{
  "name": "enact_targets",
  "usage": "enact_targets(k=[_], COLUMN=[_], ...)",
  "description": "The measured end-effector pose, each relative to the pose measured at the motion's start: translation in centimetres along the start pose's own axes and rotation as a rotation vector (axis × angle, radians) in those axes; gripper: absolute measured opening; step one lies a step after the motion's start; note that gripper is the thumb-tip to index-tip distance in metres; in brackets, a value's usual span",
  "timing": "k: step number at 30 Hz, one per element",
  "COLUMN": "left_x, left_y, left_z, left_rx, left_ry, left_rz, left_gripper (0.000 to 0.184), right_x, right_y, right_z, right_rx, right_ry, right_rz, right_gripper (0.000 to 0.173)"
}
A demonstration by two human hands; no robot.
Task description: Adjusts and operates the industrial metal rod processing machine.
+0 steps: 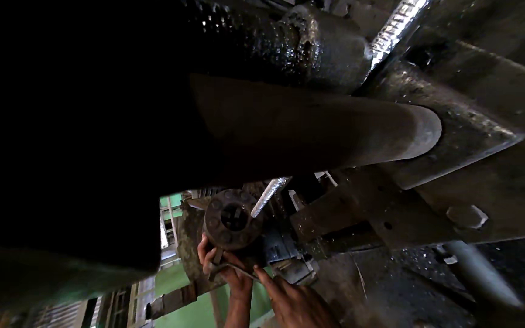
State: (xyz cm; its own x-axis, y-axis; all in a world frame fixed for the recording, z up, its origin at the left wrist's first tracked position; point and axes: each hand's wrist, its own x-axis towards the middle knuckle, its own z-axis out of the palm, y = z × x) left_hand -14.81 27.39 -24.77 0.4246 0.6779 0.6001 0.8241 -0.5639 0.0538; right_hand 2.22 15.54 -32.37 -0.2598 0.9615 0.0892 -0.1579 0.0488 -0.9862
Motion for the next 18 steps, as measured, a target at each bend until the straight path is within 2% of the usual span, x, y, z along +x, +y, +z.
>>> enact_targets(k=[7, 14, 18], left_x=[0.1, -0.1, 1.1], left_y=[0.3, 0.2, 2.4], left_z=[0.2, 0.2, 0.6], left_rx=[-0.085, -0.046, -0.038], left_ry=[0.023, 0.008, 0.013], left_rz=[-0.044, -0.052, -0.079], left_gripper=[0.021, 0.021, 0.019], right_x=[-0.1, 0.5, 0.4], right_y=[-0.3, -0.4, -0.3], right_z=[-0.3, -0.3, 0.0], right_rx=[0.022, 0.018, 0.035], right_ry=[0.025, 0.037, 0.105], right_rz=[-0.02, -0.029, -0.067], right_gripper=[0.061, 0.061, 0.059])
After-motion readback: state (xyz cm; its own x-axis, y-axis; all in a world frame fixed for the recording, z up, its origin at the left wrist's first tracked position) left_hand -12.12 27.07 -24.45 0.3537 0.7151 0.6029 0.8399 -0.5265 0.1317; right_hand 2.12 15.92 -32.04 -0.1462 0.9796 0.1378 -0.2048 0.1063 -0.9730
